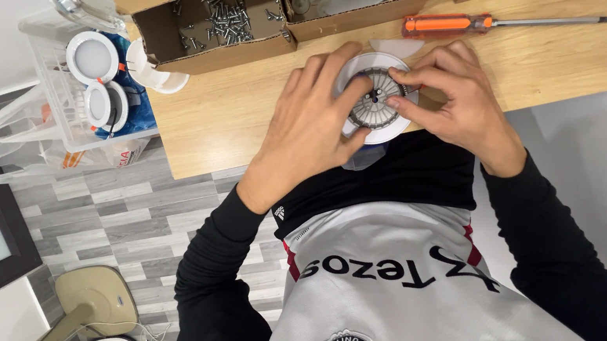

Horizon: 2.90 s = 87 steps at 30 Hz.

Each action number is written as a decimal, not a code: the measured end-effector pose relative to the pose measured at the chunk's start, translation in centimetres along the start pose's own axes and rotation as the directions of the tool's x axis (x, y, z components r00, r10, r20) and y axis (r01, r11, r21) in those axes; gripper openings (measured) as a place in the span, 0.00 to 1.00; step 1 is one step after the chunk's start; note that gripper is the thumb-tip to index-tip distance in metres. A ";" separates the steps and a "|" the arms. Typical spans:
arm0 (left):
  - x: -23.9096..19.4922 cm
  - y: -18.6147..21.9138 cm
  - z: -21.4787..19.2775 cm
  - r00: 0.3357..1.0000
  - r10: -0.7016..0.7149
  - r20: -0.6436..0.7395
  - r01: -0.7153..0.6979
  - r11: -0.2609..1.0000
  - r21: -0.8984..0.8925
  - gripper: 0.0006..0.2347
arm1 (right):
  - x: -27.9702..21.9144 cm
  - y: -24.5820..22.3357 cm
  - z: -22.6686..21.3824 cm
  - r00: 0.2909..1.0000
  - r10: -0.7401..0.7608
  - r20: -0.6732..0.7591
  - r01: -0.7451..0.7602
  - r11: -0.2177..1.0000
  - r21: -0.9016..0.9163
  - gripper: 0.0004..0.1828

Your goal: Assembling recessed LED ceiling lights by combining the LED board, housing, diffuser, and backplate.

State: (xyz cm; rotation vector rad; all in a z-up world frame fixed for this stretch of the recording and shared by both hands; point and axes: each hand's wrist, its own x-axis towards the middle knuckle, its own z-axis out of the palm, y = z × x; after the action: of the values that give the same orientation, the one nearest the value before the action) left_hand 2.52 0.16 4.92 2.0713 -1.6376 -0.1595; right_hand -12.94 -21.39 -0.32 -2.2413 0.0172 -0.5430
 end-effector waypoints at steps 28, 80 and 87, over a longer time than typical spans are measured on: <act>1.7 0.0 7.0 0.956 0.177 -0.233 -0.126 0.968 0.217 0.19 | -0.8 0.0 0.2 0.963 0.204 -0.178 -0.152 0.952 0.265 0.11; -0.5 6.2 9.9 0.739 -0.131 -0.661 -0.283 0.830 -0.481 0.27 | -4.5 -2.7 10.6 0.960 0.197 -0.198 0.063 0.536 0.842 0.76; -1.5 5.2 9.0 0.879 -0.109 -0.464 -0.211 0.784 -0.583 0.51 | -2.9 -5.1 8.2 0.946 0.273 -0.174 0.013 0.507 0.862 0.74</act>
State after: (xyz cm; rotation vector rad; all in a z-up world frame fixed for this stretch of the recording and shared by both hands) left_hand -5.92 -1.95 -0.93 1.4018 -1.1257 -0.1322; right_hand -13.19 -11.54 -2.42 -1.1356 0.0578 -0.6137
